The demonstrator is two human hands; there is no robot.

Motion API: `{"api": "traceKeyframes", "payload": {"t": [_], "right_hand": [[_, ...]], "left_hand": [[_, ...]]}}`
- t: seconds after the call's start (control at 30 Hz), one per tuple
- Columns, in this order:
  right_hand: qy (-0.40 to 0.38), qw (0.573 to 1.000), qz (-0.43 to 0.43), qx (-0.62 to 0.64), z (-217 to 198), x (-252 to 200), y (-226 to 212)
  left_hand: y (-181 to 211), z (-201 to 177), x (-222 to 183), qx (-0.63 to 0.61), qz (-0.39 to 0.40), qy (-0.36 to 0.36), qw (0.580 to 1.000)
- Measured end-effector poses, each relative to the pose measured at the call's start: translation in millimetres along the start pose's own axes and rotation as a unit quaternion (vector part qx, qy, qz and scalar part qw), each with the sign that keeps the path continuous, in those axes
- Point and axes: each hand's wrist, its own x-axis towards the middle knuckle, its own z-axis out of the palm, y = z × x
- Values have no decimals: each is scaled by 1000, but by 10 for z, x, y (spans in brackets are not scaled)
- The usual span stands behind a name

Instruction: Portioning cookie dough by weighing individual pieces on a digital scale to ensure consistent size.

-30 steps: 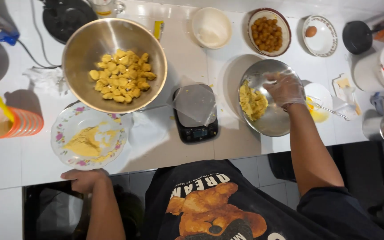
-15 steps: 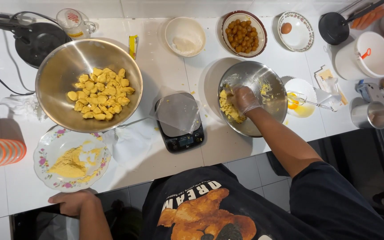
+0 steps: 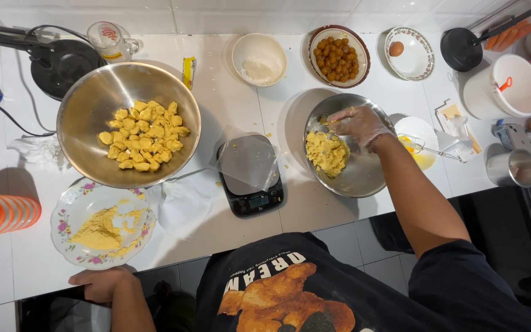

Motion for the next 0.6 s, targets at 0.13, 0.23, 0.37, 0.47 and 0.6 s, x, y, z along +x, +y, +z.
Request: {"api": "traceKeyframes", "payload": {"t": [0.13,0.23,0.37,0.47,0.6], "right_hand": [[-53,907,47,415,-130,-346,23],[-53,829,110,546,-113,-475,107],[-59,706,182,682,18,-386,442],[-86,692,158,699,120,-294,607],[-110,768,26,630,163,-535,337]], "left_hand": [[-1,17,8,-5,-13,-1,1000],[8,47,5,-21,-32,13,999],[-235,231,354,1,21,71,997],[-50,79,79,-53,-13,15,998],[-97,137,135,-40,5,27,999]]}}
